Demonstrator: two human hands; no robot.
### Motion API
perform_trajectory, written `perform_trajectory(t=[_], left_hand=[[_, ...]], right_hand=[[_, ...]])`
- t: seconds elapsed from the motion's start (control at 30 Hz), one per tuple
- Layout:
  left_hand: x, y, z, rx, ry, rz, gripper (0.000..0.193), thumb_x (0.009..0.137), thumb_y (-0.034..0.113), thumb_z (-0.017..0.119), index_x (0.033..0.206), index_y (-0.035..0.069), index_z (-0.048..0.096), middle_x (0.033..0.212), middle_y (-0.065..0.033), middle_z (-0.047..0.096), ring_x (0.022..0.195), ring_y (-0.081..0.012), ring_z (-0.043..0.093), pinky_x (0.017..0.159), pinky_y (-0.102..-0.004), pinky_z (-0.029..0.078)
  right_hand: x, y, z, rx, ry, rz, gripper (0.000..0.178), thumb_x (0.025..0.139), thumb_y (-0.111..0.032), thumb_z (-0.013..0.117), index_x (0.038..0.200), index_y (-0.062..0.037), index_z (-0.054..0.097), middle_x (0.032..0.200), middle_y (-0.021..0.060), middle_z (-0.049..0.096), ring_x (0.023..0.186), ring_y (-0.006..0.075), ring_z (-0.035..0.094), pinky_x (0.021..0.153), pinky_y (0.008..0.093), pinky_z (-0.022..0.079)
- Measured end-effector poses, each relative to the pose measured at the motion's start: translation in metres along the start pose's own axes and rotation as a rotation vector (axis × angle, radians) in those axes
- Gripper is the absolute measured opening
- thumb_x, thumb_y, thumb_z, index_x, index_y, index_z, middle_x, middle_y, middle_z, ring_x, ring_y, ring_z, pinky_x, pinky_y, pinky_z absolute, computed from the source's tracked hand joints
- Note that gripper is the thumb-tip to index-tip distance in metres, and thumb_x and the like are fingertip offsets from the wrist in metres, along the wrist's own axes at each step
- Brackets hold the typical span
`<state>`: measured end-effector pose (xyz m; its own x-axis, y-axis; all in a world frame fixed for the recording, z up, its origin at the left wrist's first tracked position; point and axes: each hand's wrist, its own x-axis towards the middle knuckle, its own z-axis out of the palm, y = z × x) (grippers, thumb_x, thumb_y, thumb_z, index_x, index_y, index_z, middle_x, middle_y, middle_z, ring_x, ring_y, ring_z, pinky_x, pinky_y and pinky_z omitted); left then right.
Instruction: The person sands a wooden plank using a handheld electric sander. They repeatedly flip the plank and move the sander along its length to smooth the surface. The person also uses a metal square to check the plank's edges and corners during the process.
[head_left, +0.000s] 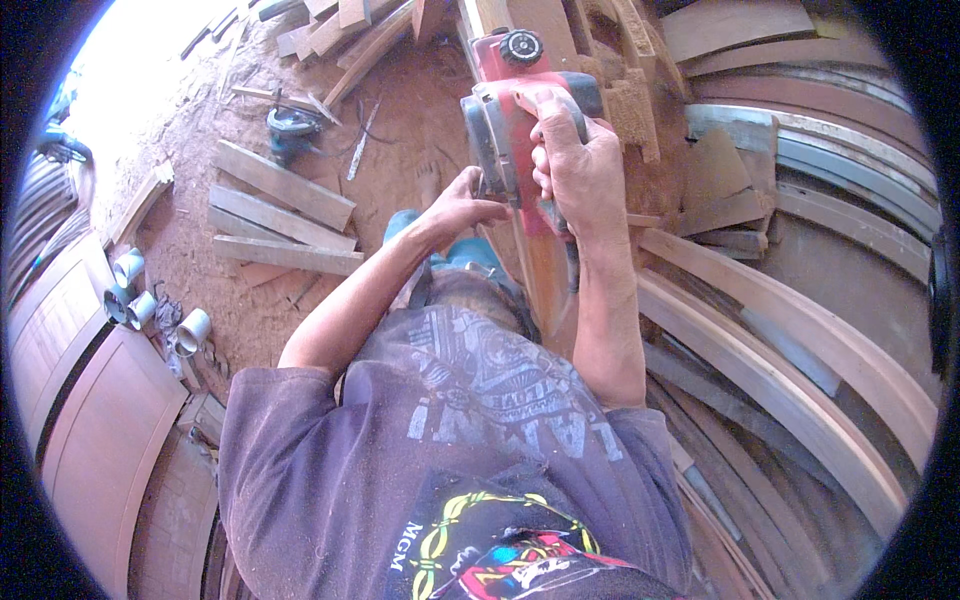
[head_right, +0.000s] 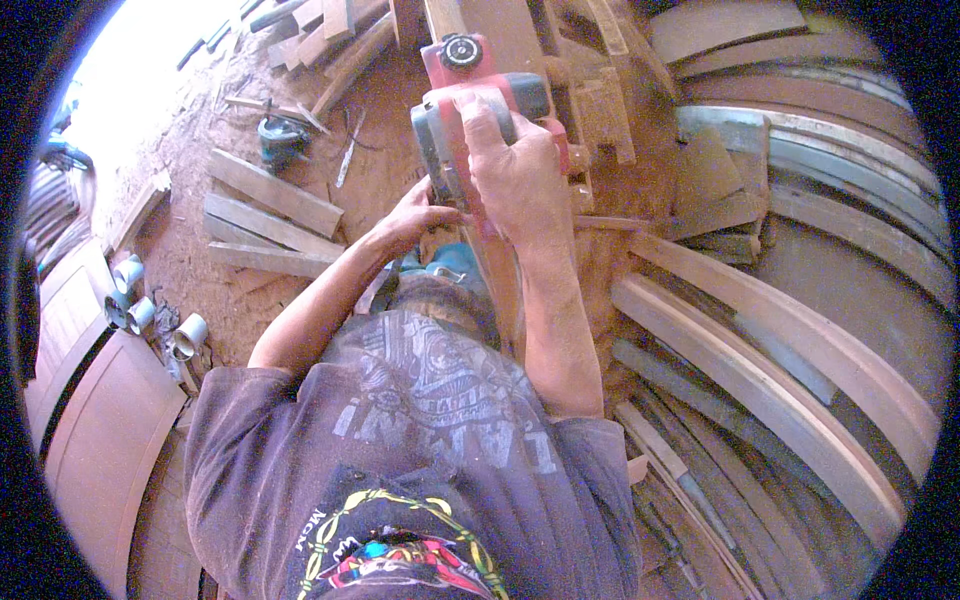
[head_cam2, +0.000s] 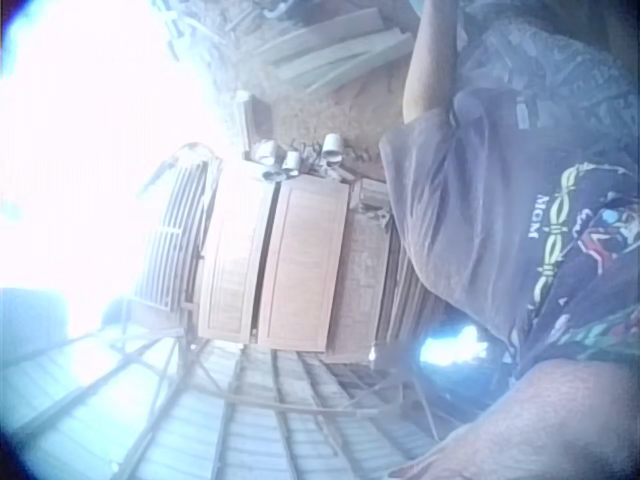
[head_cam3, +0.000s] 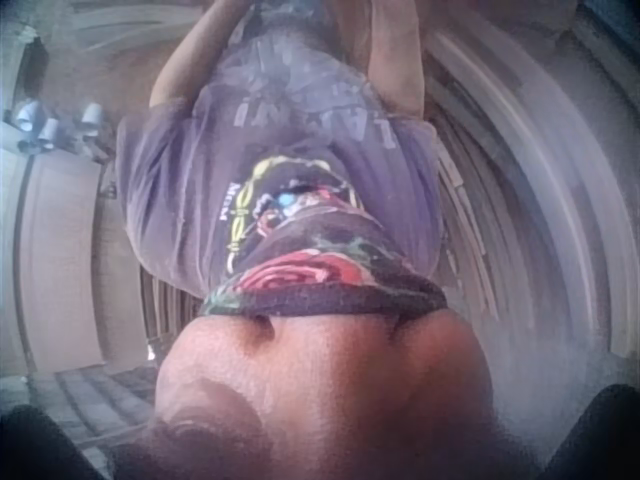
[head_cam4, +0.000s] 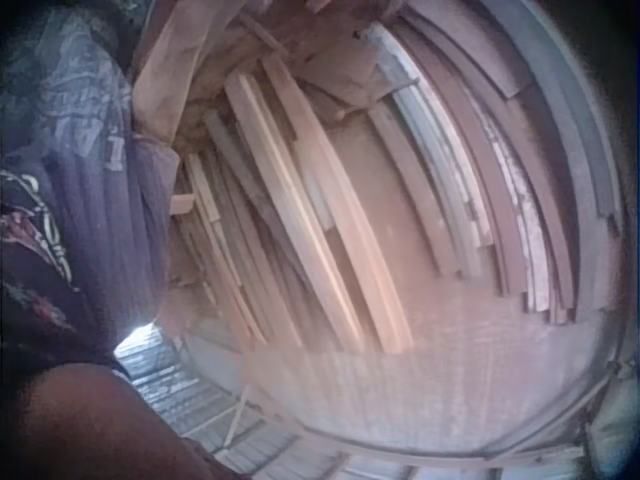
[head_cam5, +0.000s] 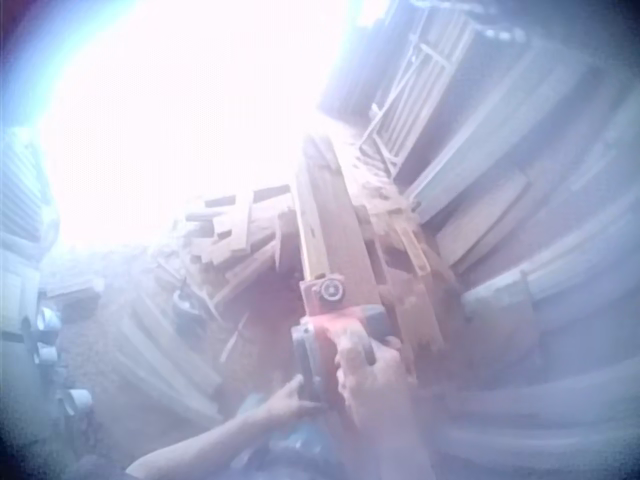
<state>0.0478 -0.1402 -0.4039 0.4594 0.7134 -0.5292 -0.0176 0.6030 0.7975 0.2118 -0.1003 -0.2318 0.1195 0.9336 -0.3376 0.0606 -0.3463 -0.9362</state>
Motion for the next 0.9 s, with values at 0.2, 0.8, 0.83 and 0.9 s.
perform_trajectory(t=[0.2, 0.8, 0.83, 0.9], left_hand=[[0.004, -0.006, -0.001, 0.019, -0.06, -0.028, 0.071, 0.079, 0.015, 0.087, 0.138, 0.001, 0.05, 0.116, -0.0092, 0.067, 0.099, -0.0168, 0.064, 0.084, -0.0325, 0.053], [-0.012, -0.001, 0.044, 0.29, -0.031, -0.215, 0.126, 0.071, 0.054, 0.098, 0.15, -0.016, 0.027, 0.134, -0.0272, 0.061, 0.115, -0.0282, 0.066, 0.089, -0.0393, 0.056], [-0.013, 0.0, 0.046, 0.297, -0.032, -0.223, 0.127, 0.07, 0.054, 0.098, 0.15, -0.016, 0.028, 0.132, -0.0271, 0.061, 0.114, -0.028, 0.066, 0.089, -0.0397, 0.056], [-0.017, -0.006, 0.051, 0.34, 0.025, -0.166, 0.126, 0.069, 0.055, 0.098, 0.149, -0.015, 0.03, 0.123, -0.0249, 0.063, 0.109, -0.028, 0.065, 0.087, -0.0408, 0.056]], right_hand=[[0.012, -0.004, 0.0, -0.002, -0.006, 0.025, 0.049, 0.101, -0.051, 0.07, 0.086, -0.0055, 0.066, 0.063, -0.0044, 0.053, 0.05, 0.0038, 0.05, 0.043, 0.0234, 0.039], [0.055, -0.017, 0.008, 0.018, 0.005, -0.018, 0.056, 0.101, -0.057, 0.067, 0.103, -0.0017, 0.077, 0.069, -0.0043, 0.054, 0.051, 0.0035, 0.048, 0.044, 0.0227, 0.038], [0.059, -0.017, 0.008, 0.018, 0.008, -0.02, 0.056, 0.102, -0.057, 0.067, 0.105, -0.0016, 0.077, 0.069, -0.0043, 0.054, 0.052, 0.0034, 0.048, 0.044, 0.0227, 0.038], [0.066, -0.021, 0.01, 0.016, 0.012, -0.023, 0.057, 0.102, -0.057, 0.066, 0.108, -0.0014, 0.078, 0.07, -0.0044, 0.054, 0.052, 0.0032, 0.048, 0.044, 0.0226, 0.038]])
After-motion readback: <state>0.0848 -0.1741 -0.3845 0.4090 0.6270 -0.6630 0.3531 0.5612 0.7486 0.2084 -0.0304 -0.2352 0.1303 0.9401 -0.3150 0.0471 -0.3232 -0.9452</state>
